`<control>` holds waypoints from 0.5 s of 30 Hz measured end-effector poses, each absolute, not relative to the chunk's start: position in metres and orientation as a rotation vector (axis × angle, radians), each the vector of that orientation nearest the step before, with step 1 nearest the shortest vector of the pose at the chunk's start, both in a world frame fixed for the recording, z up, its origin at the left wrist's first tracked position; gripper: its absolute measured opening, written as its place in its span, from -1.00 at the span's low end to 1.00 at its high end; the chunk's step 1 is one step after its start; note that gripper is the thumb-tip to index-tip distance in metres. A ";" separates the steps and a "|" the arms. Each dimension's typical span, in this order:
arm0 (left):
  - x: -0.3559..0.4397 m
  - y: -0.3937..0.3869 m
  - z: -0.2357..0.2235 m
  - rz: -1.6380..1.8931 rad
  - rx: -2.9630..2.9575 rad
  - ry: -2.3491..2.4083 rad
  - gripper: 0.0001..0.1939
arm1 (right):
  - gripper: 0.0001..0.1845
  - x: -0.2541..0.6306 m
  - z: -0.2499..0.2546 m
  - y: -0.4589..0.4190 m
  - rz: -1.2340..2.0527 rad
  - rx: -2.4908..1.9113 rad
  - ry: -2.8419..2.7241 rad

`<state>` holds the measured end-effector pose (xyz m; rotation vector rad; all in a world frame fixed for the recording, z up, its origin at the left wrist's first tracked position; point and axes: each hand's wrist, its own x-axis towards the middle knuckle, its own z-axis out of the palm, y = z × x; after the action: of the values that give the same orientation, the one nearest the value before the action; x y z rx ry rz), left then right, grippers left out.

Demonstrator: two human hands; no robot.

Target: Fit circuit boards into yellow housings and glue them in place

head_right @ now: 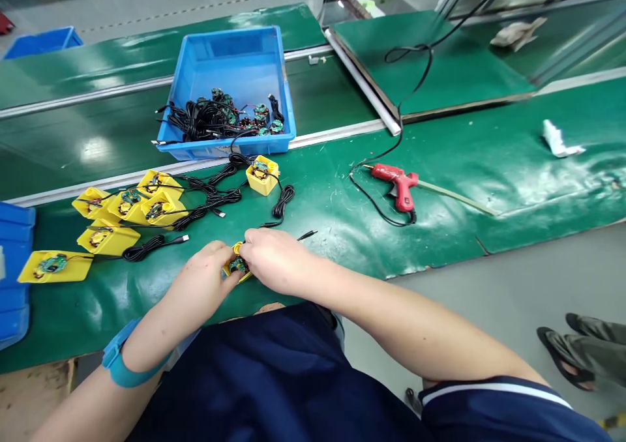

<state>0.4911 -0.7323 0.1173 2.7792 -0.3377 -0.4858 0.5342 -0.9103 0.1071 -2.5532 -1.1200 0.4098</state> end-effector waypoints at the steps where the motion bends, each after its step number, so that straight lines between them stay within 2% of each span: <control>1: 0.491 -0.733 0.118 -0.505 2.783 -0.334 -0.89 | -0.85 0.534 0.108 -0.908 0.427 -2.582 -1.155; 7: 0.492 -0.734 0.119 -0.545 2.777 -0.325 -0.86 | -0.82 0.532 0.110 -0.911 0.379 -2.572 -1.222; 12: 0.491 -0.731 0.118 -0.537 2.743 -0.310 -0.83 | -0.82 0.526 0.114 -0.962 0.152 -2.200 -0.840; 15: 0.490 -0.729 0.117 -0.522 2.726 -0.317 -0.84 | -0.78 0.519 0.116 -0.993 0.038 -2.123 -0.559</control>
<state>0.4899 -0.7293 0.1169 2.7256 -0.3175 -0.5216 0.5187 -0.9929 0.1162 -2.1226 -0.5592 0.0385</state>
